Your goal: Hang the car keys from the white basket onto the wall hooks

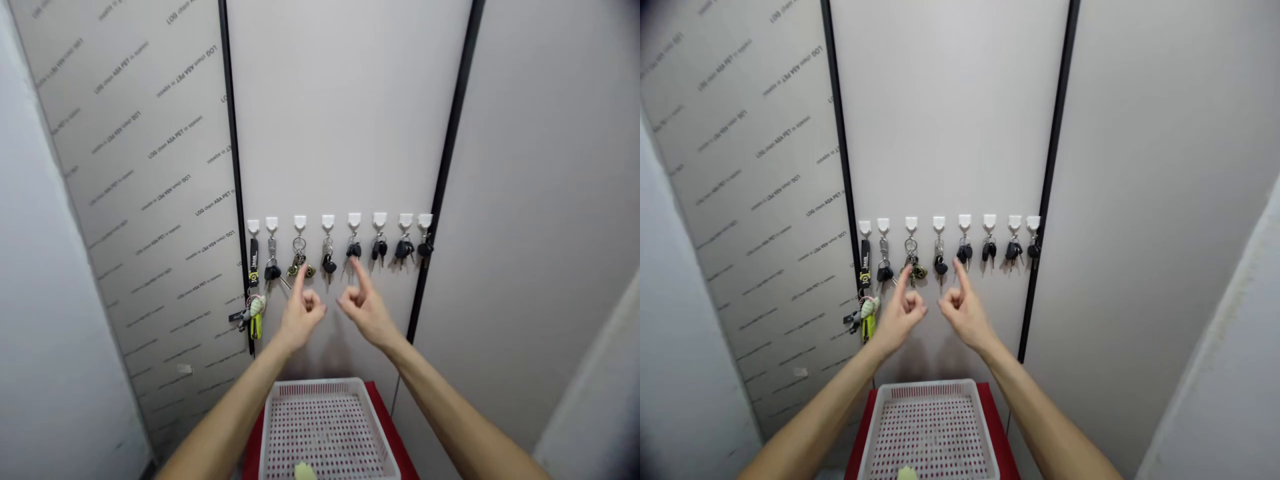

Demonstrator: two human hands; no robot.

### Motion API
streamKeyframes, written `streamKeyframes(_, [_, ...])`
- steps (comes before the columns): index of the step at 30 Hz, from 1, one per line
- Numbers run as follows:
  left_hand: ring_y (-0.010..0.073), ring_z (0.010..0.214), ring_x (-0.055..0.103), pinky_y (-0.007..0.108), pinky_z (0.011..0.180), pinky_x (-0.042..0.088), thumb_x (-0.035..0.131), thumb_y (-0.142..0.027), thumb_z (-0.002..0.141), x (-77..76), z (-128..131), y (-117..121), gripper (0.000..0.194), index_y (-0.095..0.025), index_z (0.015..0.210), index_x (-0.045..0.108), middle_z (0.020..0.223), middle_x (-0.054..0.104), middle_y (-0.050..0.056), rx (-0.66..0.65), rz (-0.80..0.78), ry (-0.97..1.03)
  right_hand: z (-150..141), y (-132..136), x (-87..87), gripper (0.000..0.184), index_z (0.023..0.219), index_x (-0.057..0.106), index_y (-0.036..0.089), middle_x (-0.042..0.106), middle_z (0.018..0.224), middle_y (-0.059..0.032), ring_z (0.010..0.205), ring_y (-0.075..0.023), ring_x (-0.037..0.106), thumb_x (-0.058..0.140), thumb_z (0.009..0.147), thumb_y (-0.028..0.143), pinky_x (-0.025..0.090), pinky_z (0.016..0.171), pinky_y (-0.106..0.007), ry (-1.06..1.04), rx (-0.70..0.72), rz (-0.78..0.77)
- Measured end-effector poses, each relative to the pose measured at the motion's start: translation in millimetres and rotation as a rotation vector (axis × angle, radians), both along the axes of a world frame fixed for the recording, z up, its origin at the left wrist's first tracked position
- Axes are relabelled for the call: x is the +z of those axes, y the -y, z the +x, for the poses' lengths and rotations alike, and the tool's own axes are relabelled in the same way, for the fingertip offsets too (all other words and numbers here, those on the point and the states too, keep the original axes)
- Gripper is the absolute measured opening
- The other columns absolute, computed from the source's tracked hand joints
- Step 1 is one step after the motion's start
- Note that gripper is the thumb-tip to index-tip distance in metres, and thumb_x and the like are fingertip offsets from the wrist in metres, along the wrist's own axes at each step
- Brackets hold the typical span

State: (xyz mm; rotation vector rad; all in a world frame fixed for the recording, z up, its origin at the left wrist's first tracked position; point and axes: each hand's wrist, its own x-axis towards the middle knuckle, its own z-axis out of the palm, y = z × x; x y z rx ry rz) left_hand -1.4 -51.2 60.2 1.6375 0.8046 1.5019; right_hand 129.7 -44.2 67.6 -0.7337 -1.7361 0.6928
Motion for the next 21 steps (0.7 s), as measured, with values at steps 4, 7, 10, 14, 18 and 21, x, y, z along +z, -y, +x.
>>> streamKeyframes(4, [0.0039,0.046,0.035,0.017,0.048,0.031,0.046,-0.01,0.061,50.9,-11.3,17.2,0.077,-0.026,0.12,0.0,0.051,0.039,-0.008,0.025,0.187,0.037,-21.3,11.9,43.0,0.071,0.12,-0.002,0.027,0.036,0.048,0.0087,0.039,-0.0062,0.034,0.043,0.066,0.017,0.033,0.04,-0.02,-0.19,-0.018,0.223])
streamKeyframes(7, [0.004,0.046,0.035,0.017,0.048,0.031,0.045,-0.01,0.062,54.4,-10.8,20.3,0.075,-0.026,0.12,0.0,0.052,0.038,-0.007,0.018,0.215,0.031,-27.4,12.9,41.4,0.072,0.12,-0.002,0.027,0.036,0.046,0.0092,0.038,-0.0062,0.034,0.043,0.065,0.016,0.034,0.04,-0.02,-0.202,0.025,0.209])
streamKeyframes(10, [0.004,0.047,0.035,0.017,0.049,0.032,0.045,-0.011,0.063,46.1,-9.5,18.6,0.074,-0.025,0.12,-0.001,0.052,0.037,-0.007,0.014,0.224,-0.003,-30.7,9.5,34.6,0.072,0.12,-0.002,0.026,0.036,0.046,0.0093,0.039,-0.0059,0.035,0.044,0.065,0.016,0.034,0.04,-0.02,-0.203,0.057,0.187])
streamKeyframes(14, [0.0043,0.05,0.038,0.017,0.053,0.035,0.046,-0.015,0.063,30.6,-27.3,2.1,0.066,-0.025,0.118,0.01,0.055,0.04,-0.006,0.183,0.227,-0.04,-41.6,-6.3,29.2,0.055,0.116,0.022,0.02,0.042,0.05,0.0063,0.044,-0.0064,0.04,0.044,0.066,0.02,0.036,0.045,-0.021,-0.113,-0.021,0.158])
streamKeyframes(18, [0.0087,0.069,0.045,0.021,0.063,0.036,0.048,-0.02,0.061,15.9,-68.6,-31.9,0.047,-0.02,0.106,0.035,0.078,0.048,0.001,0.73,0.18,-0.033,-62.3,-38.3,28.3,0.036,0.097,0.047,0.013,0.054,0.079,-0.0064,0.069,-0.0134,0.049,0.045,0.064,0.027,0.039,0.062,-0.027,0.079,-0.301,0.224])
streamKeyframes(21, [0.0129,0.079,0.045,0.024,0.068,0.036,0.051,-0.026,0.058,9.9,-91.3,-51.6,0.044,-0.017,0.1,0.04,0.088,0.048,0.005,0.927,0.078,-0.142,-77.3,-60.6,31.9,0.042,0.099,0.046,0.01,0.054,0.085,-0.0101,0.076,-0.0169,0.048,0.045,0.062,0.03,0.036,0.068,-0.029,0.188,-0.51,0.257])
